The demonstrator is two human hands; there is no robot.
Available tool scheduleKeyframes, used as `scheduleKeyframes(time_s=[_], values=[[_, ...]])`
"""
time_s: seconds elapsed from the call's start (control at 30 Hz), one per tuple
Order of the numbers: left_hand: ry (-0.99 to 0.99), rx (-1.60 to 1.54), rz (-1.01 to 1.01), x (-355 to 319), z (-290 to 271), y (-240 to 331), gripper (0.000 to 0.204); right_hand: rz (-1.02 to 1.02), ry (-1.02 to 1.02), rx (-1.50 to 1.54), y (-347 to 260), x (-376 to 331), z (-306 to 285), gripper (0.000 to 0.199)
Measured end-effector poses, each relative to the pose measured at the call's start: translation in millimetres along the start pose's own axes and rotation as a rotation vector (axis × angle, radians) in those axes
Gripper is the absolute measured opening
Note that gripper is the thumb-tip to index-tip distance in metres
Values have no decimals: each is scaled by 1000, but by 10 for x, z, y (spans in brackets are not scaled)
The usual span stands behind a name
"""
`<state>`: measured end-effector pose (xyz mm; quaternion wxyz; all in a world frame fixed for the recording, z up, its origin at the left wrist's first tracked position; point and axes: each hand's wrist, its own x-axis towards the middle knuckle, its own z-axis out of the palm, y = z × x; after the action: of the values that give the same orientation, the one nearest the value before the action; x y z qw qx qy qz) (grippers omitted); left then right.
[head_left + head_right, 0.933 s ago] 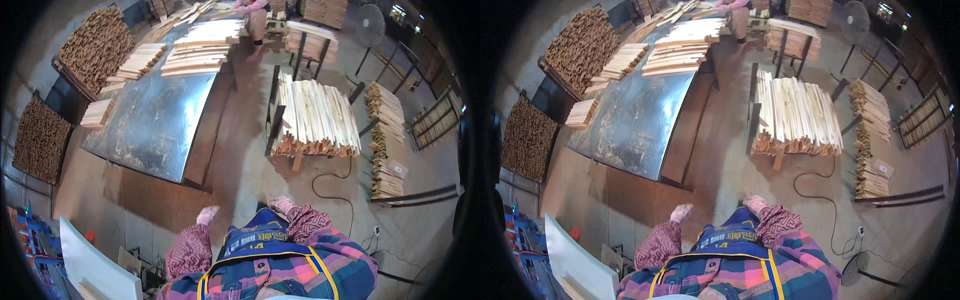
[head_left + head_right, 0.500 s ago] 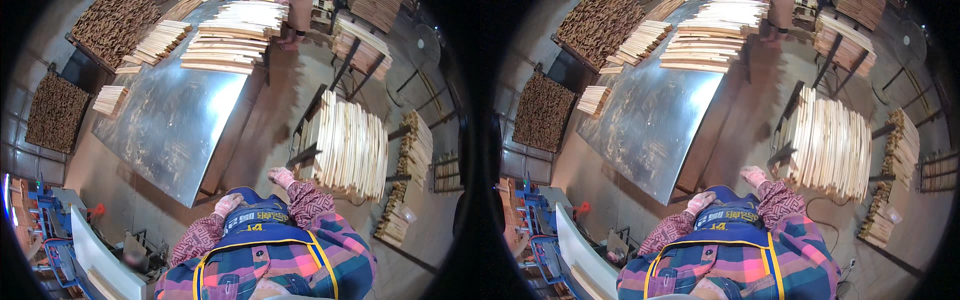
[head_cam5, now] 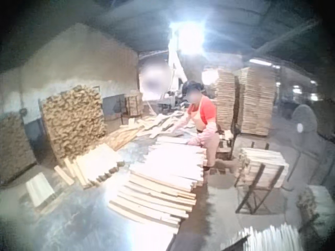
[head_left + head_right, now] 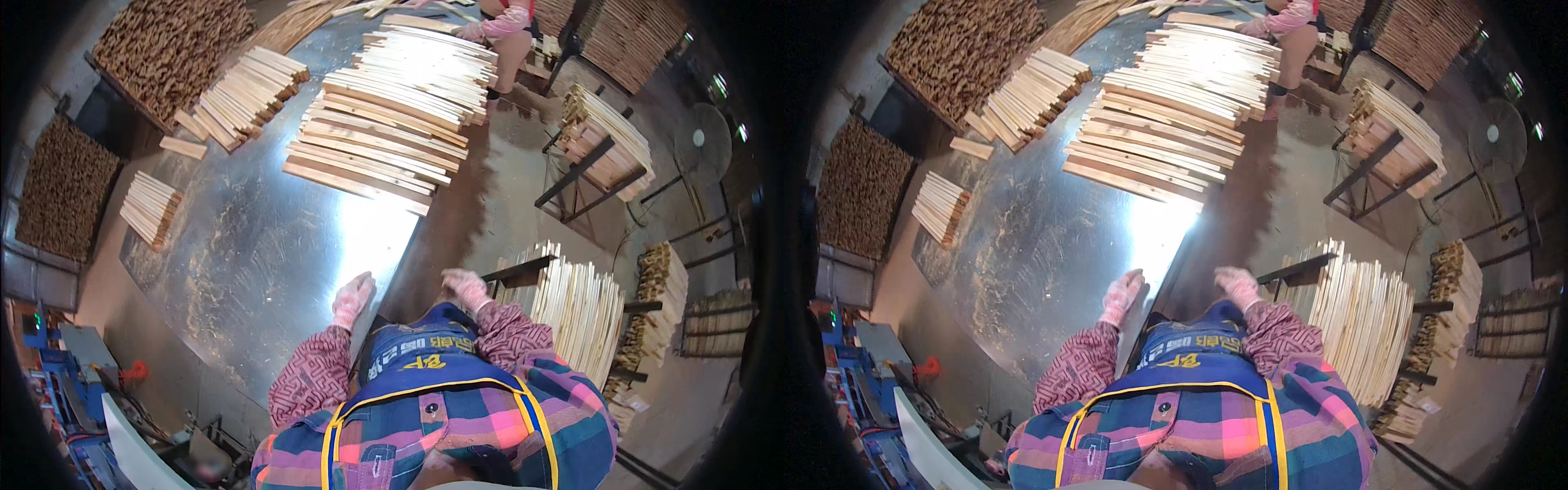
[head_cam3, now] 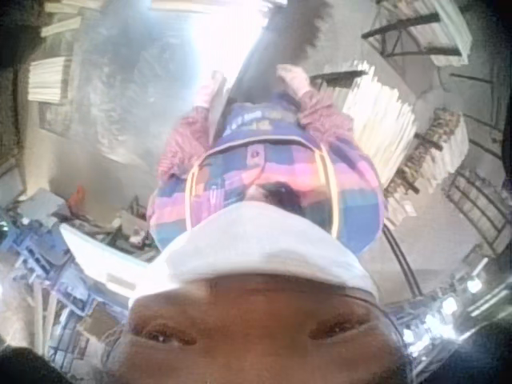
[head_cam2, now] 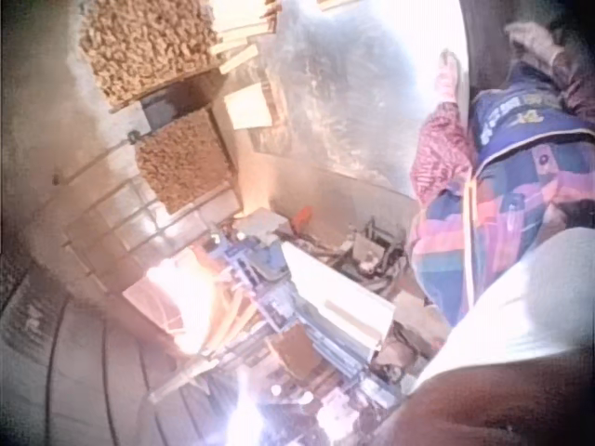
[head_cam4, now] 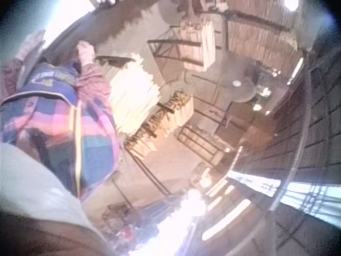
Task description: The person collects thin wooden planks from a conveyor belt and stacks them on a metal table. They then move the stacked planks to a wooden rack. Another worker is seen operating a machine in the background.
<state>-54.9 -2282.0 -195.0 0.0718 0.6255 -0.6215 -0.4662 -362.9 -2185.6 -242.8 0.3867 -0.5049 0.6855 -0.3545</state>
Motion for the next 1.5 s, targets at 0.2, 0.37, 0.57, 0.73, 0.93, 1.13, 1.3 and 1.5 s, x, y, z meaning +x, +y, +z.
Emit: scheduleKeyframes(time_s=[0.2, 0.37, 0.57, 0.73, 0.93, 1.13, 1.3, 1.5], values=[[267, 50, 27, 1121, -351, 635, 54, 77, 74, 272, -615, 2090, -1191, 34], [477, 224, 89, 2174, -452, 1101, 71, -34, 88, 21, -1362, 4266, -1651, 41], [610, 224, -272, 3395, -261, 2058, 83, -235, -90, -337, -1495, 5805, -1364, 63], [799, -263, -257, 3991, -106, 2755, 86, -199, -343, -547, -1617, 6056, -1244, 78], [710, -267, -91, 4188, -225, 3263, 101, -118, -566, -662, -1774, 6462, -1307, 87], [901, -409, -308, 4602, -44, 2896, 116, -25, -440, -845, -2198, 6516, -892, 89], [874, -653, -265, 4541, -179, 3310, 124, -22, -487, -756, -2102, 6670, -935, 104], [1118, -505, 102, 4011, -756, 3904, 127, -341, -350, -468, -2583, 6687, -1286, 78]])
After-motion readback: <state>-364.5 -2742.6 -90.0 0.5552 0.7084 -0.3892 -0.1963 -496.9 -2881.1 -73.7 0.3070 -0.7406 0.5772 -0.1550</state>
